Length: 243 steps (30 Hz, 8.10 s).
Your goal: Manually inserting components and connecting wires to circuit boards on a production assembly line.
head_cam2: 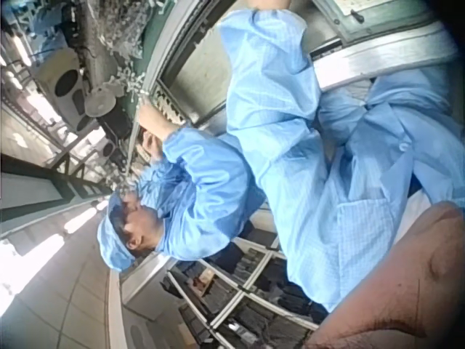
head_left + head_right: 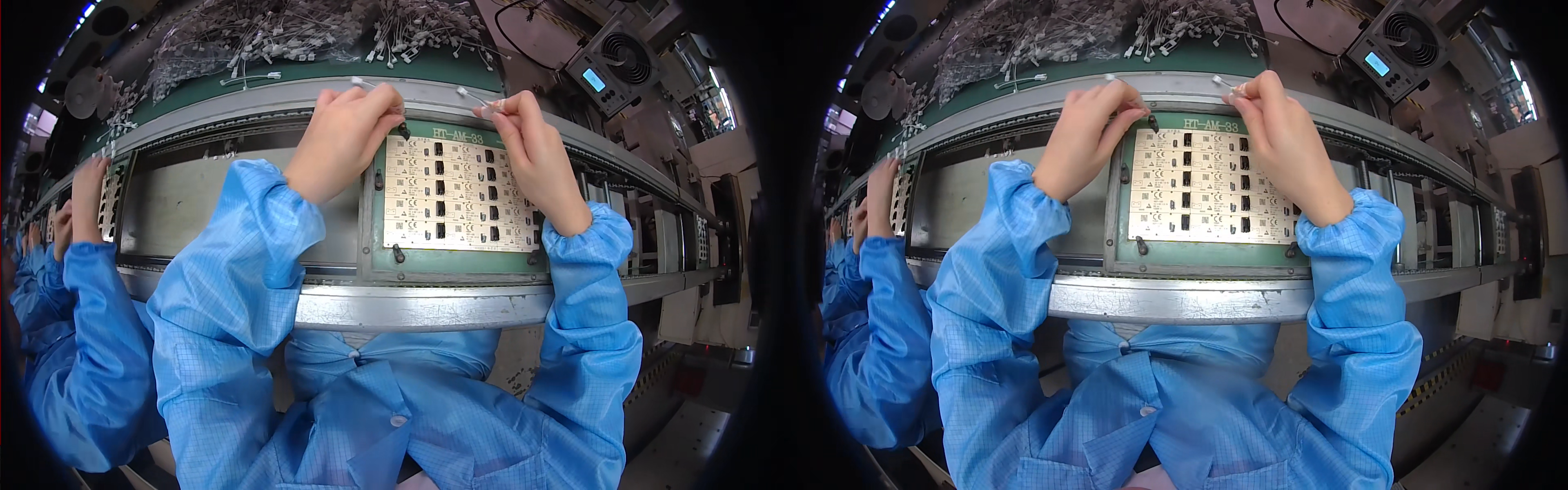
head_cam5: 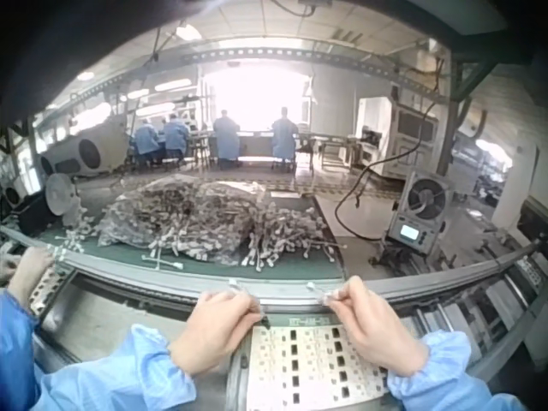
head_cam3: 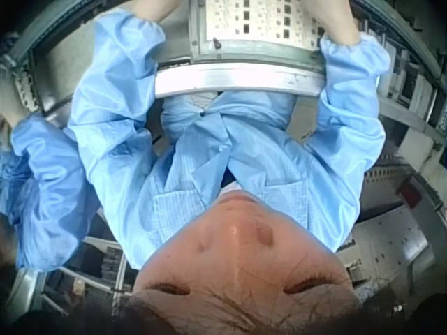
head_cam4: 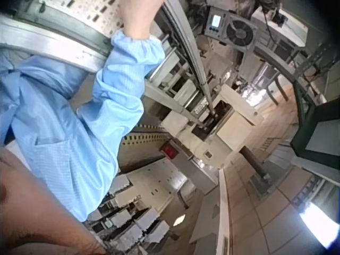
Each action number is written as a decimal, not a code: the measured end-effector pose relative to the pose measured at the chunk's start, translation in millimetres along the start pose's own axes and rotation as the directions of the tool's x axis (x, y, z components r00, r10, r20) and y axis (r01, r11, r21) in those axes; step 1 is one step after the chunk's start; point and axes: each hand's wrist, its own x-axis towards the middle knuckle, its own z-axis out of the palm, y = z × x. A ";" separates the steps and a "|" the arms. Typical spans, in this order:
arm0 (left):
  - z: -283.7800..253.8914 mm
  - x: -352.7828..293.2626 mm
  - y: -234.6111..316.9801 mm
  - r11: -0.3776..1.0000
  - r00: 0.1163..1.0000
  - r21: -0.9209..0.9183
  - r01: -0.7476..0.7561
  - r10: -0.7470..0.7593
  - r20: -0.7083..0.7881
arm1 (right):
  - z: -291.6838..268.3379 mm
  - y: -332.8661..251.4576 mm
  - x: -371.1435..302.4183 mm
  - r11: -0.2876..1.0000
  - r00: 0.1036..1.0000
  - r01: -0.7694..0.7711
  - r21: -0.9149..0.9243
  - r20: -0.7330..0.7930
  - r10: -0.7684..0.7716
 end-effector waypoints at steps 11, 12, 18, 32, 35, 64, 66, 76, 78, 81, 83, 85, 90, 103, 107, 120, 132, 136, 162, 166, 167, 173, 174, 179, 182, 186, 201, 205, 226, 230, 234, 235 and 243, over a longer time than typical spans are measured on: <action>2.6 -5.2 21.9 0.943 0.995 0.316 -0.104 0.099 0.032 | 4.7 2.7 -6.3 0.992 0.991 0.127 0.000 -0.035 -0.127; 1.1 -4.9 23.1 0.941 0.994 0.321 -0.105 0.097 0.041 | 2.0 1.6 -6.7 0.995 0.996 0.091 0.043 -0.030 -0.089; 0.5 -8.8 17.8 0.947 0.998 0.322 0.014 -0.034 0.056 | 1.9 4.1 -5.1 0.973 0.973 0.222 -0.068 -0.056 -0.226; -14.7 -6.4 10.3 0.938 0.976 0.305 0.163 -0.199 0.089 | 3.5 -0.4 -3.0 0.984 0.984 0.153 -0.093 -0.082 -0.160; -13.6 -7.6 11.7 0.934 0.975 0.311 0.177 -0.209 0.071 | 8.0 -1.9 -2.8 0.988 0.985 0.141 -0.068 -0.089 -0.147; 6.3 94.0 -71.9 0.745 0.981 0.638 -0.193 0.143 0.131 | 34.0 -3.0 -5.4 0.981 0.999 0.019 -0.195 -0.029 -0.026; 2.1 92.2 -71.9 0.978 0.972 0.187 0.092 -0.048 -0.228 | 35.1 -2.7 -4.4 0.987 0.999 0.028 -0.155 -0.026 -0.033; -29.4 75.1 -80.2 0.666 0.838 -0.699 0.262 -0.516 -0.177 | 36.8 -7.6 -3.3 0.983 0.995 0.094 -0.160 -0.014 -0.097; -35.3 73.2 -73.0 0.670 0.823 -0.670 0.320 -0.547 -0.154 | 36.8 -7.0 -3.7 0.983 0.994 0.105 -0.151 -0.020 -0.109; -37.7 77.6 -55.5 0.719 0.845 -0.620 0.313 -0.509 -0.165 | 33.6 -1.9 -7.1 0.979 0.995 0.089 -0.184 -0.029 -0.096; -45.1 76.8 -17.0 0.939 0.909 -0.274 0.206 -0.287 -0.302 | 30.7 -0.1 -10.4 0.955 0.988 0.126 -0.269 -0.051 -0.145; -67.0 42.8 -3.8 0.991 0.921 0.111 -0.069 0.106 -0.375 | 37.6 -17.1 -4.6 0.930 0.964 0.257 -0.262 0.004 -0.265; -34.4 8.1 34.5 0.874 0.923 0.388 -0.294 0.365 -0.123 | 18.1 -13.3 -16.0 0.917 0.959 0.282 -0.283 0.118 -0.258; -8.3 -17.1 55.6 0.905 0.987 0.403 0.133 -0.159 0.031 | 46.3 63.9 123.0 0.853 0.986 0.085 -0.515 -0.080 -0.146; -11.3 -13.7 57.5 0.907 0.981 0.392 0.152 -0.186 0.050 | 65.4 82.4 145.4 0.727 0.979 0.112 -0.678 -0.050 -0.198; -11.6 -5.6 61.6 0.872 0.989 0.488 0.038 -0.102 0.105 | -7.4 46.5 156.8 0.957 0.911 0.189 -0.222 -0.325 -0.255; -12.3 -3.2 64.3 0.798 0.989 0.602 -0.009 -0.084 0.125 | -43.8 6.3 87.3 0.968 0.895 0.217 -0.125 -0.370 -0.248; -18.1 -4.8 61.0 0.870 0.973 0.481 0.106 -0.191 0.130 | -42.5 10.7 51.6 0.996 0.941 0.090 0.016 -0.330 -0.080; -14.1 -5.0 82.1 0.809 0.966 0.578 0.105 -0.220 0.133 | -42.3 2.8 0.5 0.992 0.943 0.007 0.125 -0.330 0.035; -19.9 8.6 75.0 0.861 0.951 0.504 0.070 -0.210 0.227 | -41.6 34.9 -19.1 0.989 0.954 0.083 -0.124 -0.278 -0.114; -24.9 15.8 63.7 0.888 0.936 0.455 0.067 -0.214 0.280 | -37.7 34.6 -22.2 0.972 0.926 0.161 -0.168 -0.315 -0.208; -24.1 80.3 -42.2 0.793 0.968 0.597 0.123 -0.229 0.106 | -17.9 20.6 -27.1 0.936 0.958 0.208 -0.283 -0.134 -0.254; -18.2 78.4 -68.9 0.958 0.996 0.282 -0.048 0.024 0.086 | -16.1 19.8 -27.7 0.940 0.970 0.203 -0.275 -0.074 -0.231; -15.2 99.5 -49.4 0.844 0.932 0.535 0.030 -0.217 0.290 | -15.6 29.8 -29.6 0.980 0.993 0.113 -0.162 -0.014 -0.117; -19.6 97.2 -62.7 0.890 0.934 0.455 0.029 -0.186 0.304 | -12.6 30.3 -28.0 0.971 0.993 0.117 -0.207 -0.002 -0.120; -41.4 89.5 -62.1 0.913 0.949 0.409 0.012 -0.139 0.282 | -14.8 22.7 -25.4 0.949 0.984 0.166 -0.267 -0.022 -0.178; -29.9 93.3 6.0 0.978 0.926 -0.099 0.184 -0.207 -0.317 | -35.1 14.5 -49.6 0.906 0.979 0.174 -0.385 0.167 -0.117; -39.2 89.6 -46.3 0.772 0.857 -0.530 0.351 -0.493 -0.151 | -38.4 14.5 -21.9 0.934 0.979 0.158 -0.321 0.176 -0.105; -27.4 -7.7 72.3 0.897 0.996 0.432 -0.091 0.090 0.023 | 111.6 -31.5 164.4 0.838 0.851 0.523 -0.155 0.146 -0.505; -21.9 -19.3 63.7 0.893 0.997 0.446 -0.067 0.041 0.068 | 53.7 -42.5 165.2 0.871 0.877 0.469 0.147 -0.193 -0.440; -20.6 -21.0 63.5 0.919 0.995 0.393 -0.027 -0.011 0.095 | -4.6 -45.4 135.5 0.919 0.935 0.325 0.223 -0.223 -0.276; -23.0 -21.9 66.7 0.919 0.996 0.394 -0.002 -0.035 0.087 | -12.8 -47.0 123.9 0.931 0.950 0.273 0.241 -0.219 -0.222; -23.6 -25.0 62.2 0.937 0.983 0.324 0.130 -0.166 0.085 | -29.7 -41.0 61.4 0.778 0.994 0.072 0.625 -0.110 -0.004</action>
